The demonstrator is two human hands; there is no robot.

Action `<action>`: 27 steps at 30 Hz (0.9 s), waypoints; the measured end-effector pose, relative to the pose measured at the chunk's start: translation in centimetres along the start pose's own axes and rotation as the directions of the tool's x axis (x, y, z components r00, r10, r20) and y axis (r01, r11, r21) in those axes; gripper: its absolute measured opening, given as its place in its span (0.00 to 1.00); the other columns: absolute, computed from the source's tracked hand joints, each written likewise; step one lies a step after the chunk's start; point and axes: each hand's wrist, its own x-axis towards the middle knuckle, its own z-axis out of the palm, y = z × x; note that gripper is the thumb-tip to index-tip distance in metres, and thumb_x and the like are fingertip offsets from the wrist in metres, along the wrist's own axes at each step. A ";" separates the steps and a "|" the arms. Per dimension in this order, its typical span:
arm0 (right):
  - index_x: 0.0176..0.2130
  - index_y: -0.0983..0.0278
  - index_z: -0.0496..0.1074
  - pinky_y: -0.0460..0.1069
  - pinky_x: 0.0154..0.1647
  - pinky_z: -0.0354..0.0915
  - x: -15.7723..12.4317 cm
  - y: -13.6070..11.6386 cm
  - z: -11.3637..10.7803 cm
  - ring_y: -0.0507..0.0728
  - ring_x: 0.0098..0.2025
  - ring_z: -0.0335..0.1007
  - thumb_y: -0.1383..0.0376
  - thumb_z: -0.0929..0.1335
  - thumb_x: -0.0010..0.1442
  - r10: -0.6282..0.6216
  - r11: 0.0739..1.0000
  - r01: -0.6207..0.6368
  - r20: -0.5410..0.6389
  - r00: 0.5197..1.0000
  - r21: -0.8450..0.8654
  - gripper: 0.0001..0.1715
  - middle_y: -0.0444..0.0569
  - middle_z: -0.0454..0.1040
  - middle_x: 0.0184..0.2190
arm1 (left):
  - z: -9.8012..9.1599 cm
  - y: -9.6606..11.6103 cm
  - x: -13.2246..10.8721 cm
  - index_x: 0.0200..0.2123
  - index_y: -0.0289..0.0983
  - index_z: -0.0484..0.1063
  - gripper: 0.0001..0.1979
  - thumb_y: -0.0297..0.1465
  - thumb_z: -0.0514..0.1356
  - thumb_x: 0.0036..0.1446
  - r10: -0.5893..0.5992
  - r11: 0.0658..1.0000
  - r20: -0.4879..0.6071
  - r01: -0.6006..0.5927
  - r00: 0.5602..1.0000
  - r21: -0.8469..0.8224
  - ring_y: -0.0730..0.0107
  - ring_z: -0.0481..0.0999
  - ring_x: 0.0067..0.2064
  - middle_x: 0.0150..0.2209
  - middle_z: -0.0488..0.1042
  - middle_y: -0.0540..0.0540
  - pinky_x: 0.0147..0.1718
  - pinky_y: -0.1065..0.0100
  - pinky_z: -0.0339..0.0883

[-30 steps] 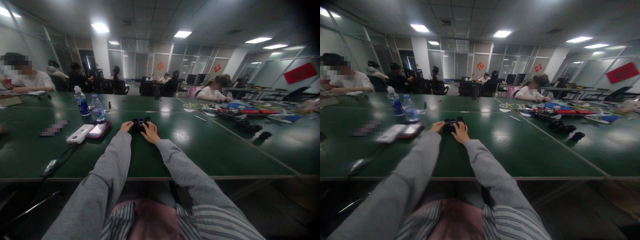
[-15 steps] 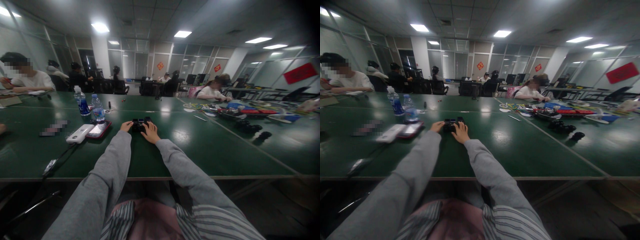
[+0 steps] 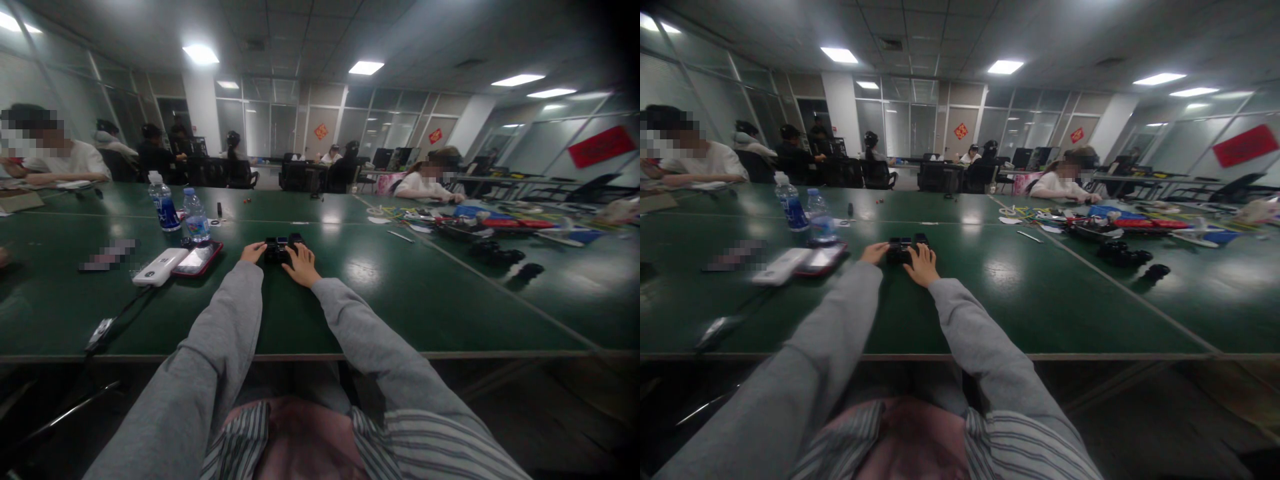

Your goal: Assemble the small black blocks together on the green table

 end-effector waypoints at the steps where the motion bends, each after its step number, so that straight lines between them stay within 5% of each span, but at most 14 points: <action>1: 0.62 0.59 0.50 0.62 0.60 0.40 0.0 0.0 0.0 0.64 0.64 0.34 0.50 0.57 0.60 0.003 1.000 -0.003 0.001 1.000 0.000 0.34 0.56 0.44 0.62 | 0.0 0.0 0.0 0.46 0.33 0.73 0.19 0.37 0.61 0.52 0.000 1.000 0.002 0.000 1.000 -0.001 0.63 0.70 0.52 0.49 0.73 0.41 0.54 0.65 0.58; 27: 0.61 0.56 0.49 0.64 0.59 0.44 0.0 0.0 0.0 0.63 0.65 0.34 0.51 0.58 0.60 0.011 0.997 -0.013 0.033 0.999 0.070 0.33 0.53 0.44 0.63 | 0.0 0.2 0.0 0.47 0.33 0.73 0.19 0.36 0.60 0.53 -0.012 1.000 0.007 0.012 1.000 0.024 0.64 0.72 0.50 0.48 0.74 0.42 0.53 0.66 0.60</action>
